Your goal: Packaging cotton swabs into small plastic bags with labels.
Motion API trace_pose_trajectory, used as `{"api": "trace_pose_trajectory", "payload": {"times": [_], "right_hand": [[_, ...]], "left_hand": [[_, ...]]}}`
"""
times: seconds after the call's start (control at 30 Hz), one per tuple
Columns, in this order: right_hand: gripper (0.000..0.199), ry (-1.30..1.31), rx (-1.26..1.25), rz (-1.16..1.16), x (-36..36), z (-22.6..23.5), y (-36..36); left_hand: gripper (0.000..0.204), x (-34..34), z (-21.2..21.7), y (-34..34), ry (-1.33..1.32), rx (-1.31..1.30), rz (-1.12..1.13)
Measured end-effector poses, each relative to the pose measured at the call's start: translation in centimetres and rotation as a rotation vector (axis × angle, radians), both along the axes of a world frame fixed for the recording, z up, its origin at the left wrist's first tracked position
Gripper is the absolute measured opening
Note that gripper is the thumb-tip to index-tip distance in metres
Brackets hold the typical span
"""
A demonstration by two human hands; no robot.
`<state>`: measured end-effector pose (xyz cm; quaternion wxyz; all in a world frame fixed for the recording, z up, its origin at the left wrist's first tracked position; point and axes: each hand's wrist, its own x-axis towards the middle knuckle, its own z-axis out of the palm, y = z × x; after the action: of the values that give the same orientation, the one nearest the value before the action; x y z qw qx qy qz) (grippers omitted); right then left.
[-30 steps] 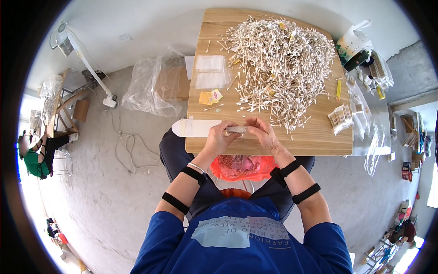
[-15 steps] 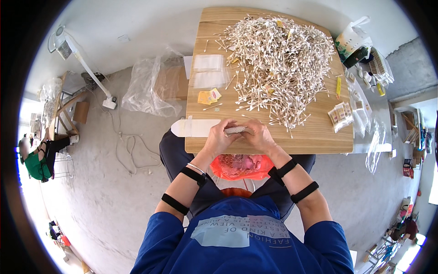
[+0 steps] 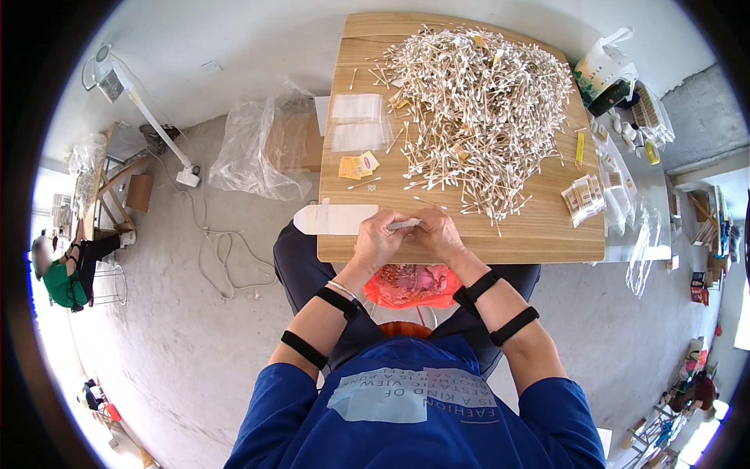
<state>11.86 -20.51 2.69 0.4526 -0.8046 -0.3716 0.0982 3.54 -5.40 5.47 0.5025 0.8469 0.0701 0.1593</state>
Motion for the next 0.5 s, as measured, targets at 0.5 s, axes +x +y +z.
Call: {"api": "trace_pose_trajectory", "payload": {"times": [0.5], "right_hand": [[0.041,0.010,0.031,0.064,-0.8,6.0,-1.1]], "left_hand": [[0.038,-1.1,0.7,0.4,0.038,-0.069,-0.019]]}}
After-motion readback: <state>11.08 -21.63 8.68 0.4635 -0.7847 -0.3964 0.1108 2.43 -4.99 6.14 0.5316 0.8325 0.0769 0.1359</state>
